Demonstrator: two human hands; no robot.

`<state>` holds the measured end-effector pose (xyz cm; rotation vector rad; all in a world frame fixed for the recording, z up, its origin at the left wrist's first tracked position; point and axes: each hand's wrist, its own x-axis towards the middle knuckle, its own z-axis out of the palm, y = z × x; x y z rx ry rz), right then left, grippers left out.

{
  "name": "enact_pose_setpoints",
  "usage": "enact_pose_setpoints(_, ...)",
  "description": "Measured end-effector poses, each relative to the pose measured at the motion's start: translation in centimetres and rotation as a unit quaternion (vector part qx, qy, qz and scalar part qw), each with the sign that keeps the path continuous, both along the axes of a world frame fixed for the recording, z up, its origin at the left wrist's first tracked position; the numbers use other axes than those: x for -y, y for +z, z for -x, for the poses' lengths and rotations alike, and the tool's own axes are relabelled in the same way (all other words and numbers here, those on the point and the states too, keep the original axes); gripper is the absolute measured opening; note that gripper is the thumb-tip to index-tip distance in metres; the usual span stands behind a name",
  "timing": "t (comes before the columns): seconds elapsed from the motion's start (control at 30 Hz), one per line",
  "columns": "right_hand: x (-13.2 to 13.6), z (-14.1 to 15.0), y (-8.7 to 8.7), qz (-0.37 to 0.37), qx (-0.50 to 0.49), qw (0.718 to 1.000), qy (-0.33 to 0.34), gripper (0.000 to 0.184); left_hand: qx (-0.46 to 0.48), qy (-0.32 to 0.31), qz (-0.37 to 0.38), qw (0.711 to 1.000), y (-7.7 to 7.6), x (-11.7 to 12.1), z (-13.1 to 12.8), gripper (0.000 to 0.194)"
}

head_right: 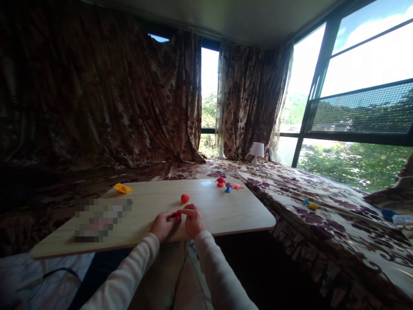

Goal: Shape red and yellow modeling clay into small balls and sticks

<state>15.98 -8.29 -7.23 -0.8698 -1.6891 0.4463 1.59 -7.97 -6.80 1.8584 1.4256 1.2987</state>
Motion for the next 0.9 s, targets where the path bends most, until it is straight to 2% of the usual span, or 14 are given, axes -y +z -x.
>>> enact_pose_setpoints(0.33, 0.2, 0.0, 0.1, 0.003, -0.002, 1.000, -0.001, 0.052, -0.030, 0.004, -0.017, 0.999, 0.1, 0.1, 0.0, 0.021)
enact_pose_setpoints(0.53, 0.3, 0.2, 0.3, -0.010, -0.002, 1.000, 0.003, 0.049, 0.017, -0.005, 0.012, 1.000, 0.4, 0.3, 0.0, 0.024)
enact_pose_setpoints(0.67, 0.6, 0.2, 0.6, 0.037, -0.035, 0.999, -0.003, 0.051, 0.071, -0.021, 0.045, 0.996, 1.2, 0.8, 0.2, 0.032)
enact_pose_setpoints(0.8, 0.9, 0.3, 0.6, 0.039, 0.012, 0.999, 0.004, 0.068, 0.098, -0.026, 0.051, 0.994, 1.7, 1.1, 0.5, 0.037)
enact_pose_setpoints(0.9, 1.0, 0.4, 0.5, 0.012, 0.051, 0.999, 0.010, 0.068, 0.090, -0.044, 0.048, 0.994, 1.8, 1.2, 0.6, 0.036)
